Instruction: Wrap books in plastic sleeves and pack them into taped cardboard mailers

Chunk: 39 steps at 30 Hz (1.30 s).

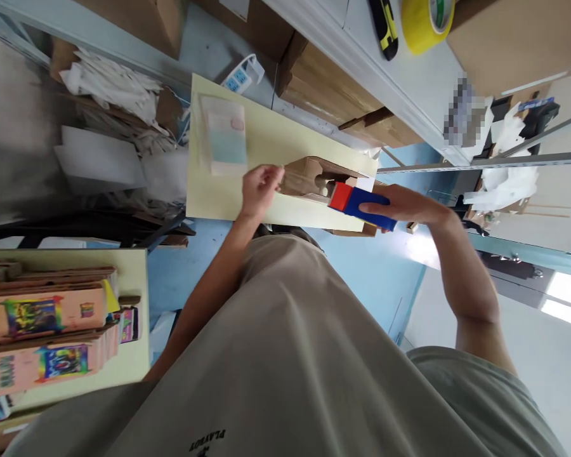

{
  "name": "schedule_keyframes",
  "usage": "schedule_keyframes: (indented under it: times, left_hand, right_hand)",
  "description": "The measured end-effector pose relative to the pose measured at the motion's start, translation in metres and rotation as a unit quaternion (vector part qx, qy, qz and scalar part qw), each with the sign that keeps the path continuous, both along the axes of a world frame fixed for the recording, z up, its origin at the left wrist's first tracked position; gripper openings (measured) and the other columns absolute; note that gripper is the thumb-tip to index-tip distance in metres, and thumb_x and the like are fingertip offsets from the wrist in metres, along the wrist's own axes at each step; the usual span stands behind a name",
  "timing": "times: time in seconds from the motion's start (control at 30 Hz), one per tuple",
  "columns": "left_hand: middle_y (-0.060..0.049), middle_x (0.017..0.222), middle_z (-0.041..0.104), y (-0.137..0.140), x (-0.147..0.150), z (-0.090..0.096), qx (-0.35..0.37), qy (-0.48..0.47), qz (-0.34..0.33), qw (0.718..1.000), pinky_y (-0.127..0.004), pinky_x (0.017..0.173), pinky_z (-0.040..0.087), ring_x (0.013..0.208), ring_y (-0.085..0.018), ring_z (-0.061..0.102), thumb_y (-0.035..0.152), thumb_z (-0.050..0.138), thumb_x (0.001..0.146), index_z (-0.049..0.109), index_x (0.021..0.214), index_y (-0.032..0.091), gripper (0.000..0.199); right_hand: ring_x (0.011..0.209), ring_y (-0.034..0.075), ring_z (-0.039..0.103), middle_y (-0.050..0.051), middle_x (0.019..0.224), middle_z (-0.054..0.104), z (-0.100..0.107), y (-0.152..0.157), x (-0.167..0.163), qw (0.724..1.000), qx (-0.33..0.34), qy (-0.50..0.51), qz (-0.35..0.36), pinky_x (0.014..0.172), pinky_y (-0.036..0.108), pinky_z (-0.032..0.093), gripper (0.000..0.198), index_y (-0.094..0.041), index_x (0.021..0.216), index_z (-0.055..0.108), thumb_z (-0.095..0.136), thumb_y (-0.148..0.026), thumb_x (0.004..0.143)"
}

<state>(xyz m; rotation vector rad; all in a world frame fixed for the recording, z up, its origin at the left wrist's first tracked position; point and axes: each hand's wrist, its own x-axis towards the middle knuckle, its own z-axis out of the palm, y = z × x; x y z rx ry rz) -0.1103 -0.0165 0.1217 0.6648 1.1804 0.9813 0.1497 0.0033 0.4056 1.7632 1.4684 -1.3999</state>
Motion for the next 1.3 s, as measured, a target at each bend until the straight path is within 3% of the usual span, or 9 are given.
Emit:
schedule_keyframes:
  times: [0.1, 0.23, 0.4, 0.63, 0.77, 0.9, 1.03, 1.17, 1.3]
  left_hand:
    - [-0.003, 0.081, 0.072, 0.013, -0.003, -0.028, -0.024, -0.016, -0.003, 1.0, -0.031, 0.07, 0.058, 0.078, -0.017, 0.068, 0.058, 0.098, 0.092, 0.073, 0.088, 0.021, 0.044]
    - [-0.001, 0.076, 0.068, 0.011, 0.021, -0.047, -0.059, -0.033, 0.002, 0.998, -0.029, 0.066, 0.054, 0.073, -0.016, 0.062, 0.063, 0.099, 0.09, 0.07, 0.082, 0.023, 0.05]
    - [0.002, 0.07, 0.06, 0.004, 0.047, -0.059, -0.073, -0.007, 0.01, 0.997, -0.031, 0.068, 0.052, 0.07, -0.016, 0.056, 0.064, 0.092, 0.096, 0.066, 0.079, 0.025, 0.049]
    - [0.0, 0.083, 0.072, 0.006, 0.063, -0.075, -0.101, 0.018, 0.017, 0.995, -0.03, 0.076, 0.051, 0.077, -0.017, 0.061, 0.039, 0.083, 0.099, 0.072, 0.088, 0.023, 0.022]
    - [-0.003, 0.087, 0.076, 0.003, 0.073, -0.074, -0.081, 0.014, 0.02, 0.996, -0.032, 0.084, 0.054, 0.091, -0.022, 0.069, 0.044, 0.085, 0.099, 0.069, 0.088, 0.024, 0.027]
    - [-0.004, 0.092, 0.077, -0.003, 0.08, -0.073, -0.044, 0.04, 0.019, 0.998, -0.033, 0.088, 0.056, 0.092, -0.022, 0.073, 0.053, 0.08, 0.104, 0.069, 0.089, 0.025, 0.033]
    - [-0.006, 0.104, 0.078, -0.012, 0.083, -0.089, -0.019, 0.099, 0.021, 0.995, -0.036, 0.098, 0.06, 0.101, -0.024, 0.076, 0.055, 0.082, 0.102, 0.076, 0.113, 0.026, 0.031]
    - [-0.011, 0.113, 0.079, -0.021, 0.071, -0.102, -0.045, 0.151, -0.011, 0.987, -0.045, 0.107, 0.064, 0.106, -0.03, 0.078, 0.052, 0.088, 0.095, 0.071, 0.148, 0.021, 0.064]
    - [-0.023, 0.161, 0.068, -0.037, 0.055, -0.077, 0.106, 0.099, -0.077, 0.986, -0.056, 0.128, 0.059, 0.151, -0.04, 0.07, 0.063, 0.082, 0.099, 0.062, 0.164, 0.023, 0.079]
  right_hand:
    - [0.065, 0.022, 0.075, 0.006, 0.073, 0.078, 0.012, 0.014, 0.005, 0.999, 0.001, -0.042, -0.001, 0.057, 0.034, 0.055, 0.076, -0.022, 0.089, 0.078, 0.075, -0.098, 0.095]
    - [0.061, 0.02, 0.073, 0.004, 0.066, 0.074, 0.007, 0.029, 0.002, 0.998, 0.039, -0.041, 0.012, 0.056, 0.033, 0.053, 0.073, -0.022, 0.083, 0.076, 0.078, -0.094, 0.095]
    - [0.057, 0.02, 0.07, 0.002, 0.06, 0.069, -0.005, 0.044, -0.01, 0.995, 0.066, -0.068, 0.029, 0.056, 0.035, 0.051, 0.074, -0.023, 0.078, 0.075, 0.083, -0.096, 0.091]
    - [0.06, 0.023, 0.073, 0.004, 0.059, 0.068, -0.011, 0.05, -0.017, 0.996, 0.048, -0.073, 0.031, 0.061, 0.038, 0.056, 0.072, -0.023, 0.08, 0.078, 0.08, -0.093, 0.095]
    - [0.059, 0.023, 0.072, 0.003, 0.057, 0.066, -0.016, 0.05, -0.017, 0.995, 0.063, -0.062, 0.041, 0.069, 0.041, 0.06, 0.07, -0.023, 0.082, 0.079, 0.078, -0.091, 0.098]
    - [0.064, 0.026, 0.073, 0.003, 0.058, 0.065, -0.019, 0.047, -0.019, 0.994, 0.077, -0.07, 0.03, 0.076, 0.046, 0.063, 0.066, -0.023, 0.087, 0.081, 0.081, -0.089, 0.098]
    - [0.072, 0.027, 0.075, 0.003, 0.063, 0.066, -0.021, 0.045, -0.024, 0.993, 0.076, -0.083, 0.041, 0.081, 0.048, 0.062, 0.064, -0.022, 0.092, 0.082, 0.084, -0.086, 0.098]
    - [0.076, 0.029, 0.075, 0.003, 0.064, 0.064, -0.023, 0.044, -0.025, 0.992, 0.095, -0.083, 0.025, 0.083, 0.05, 0.062, 0.065, -0.022, 0.093, 0.082, 0.092, -0.086, 0.092]
    - [0.073, 0.027, 0.072, 0.003, 0.06, 0.06, -0.024, 0.041, -0.021, 0.992, 0.097, -0.066, 0.04, 0.079, 0.05, 0.062, 0.072, -0.022, 0.089, 0.081, 0.088, -0.093, 0.091]
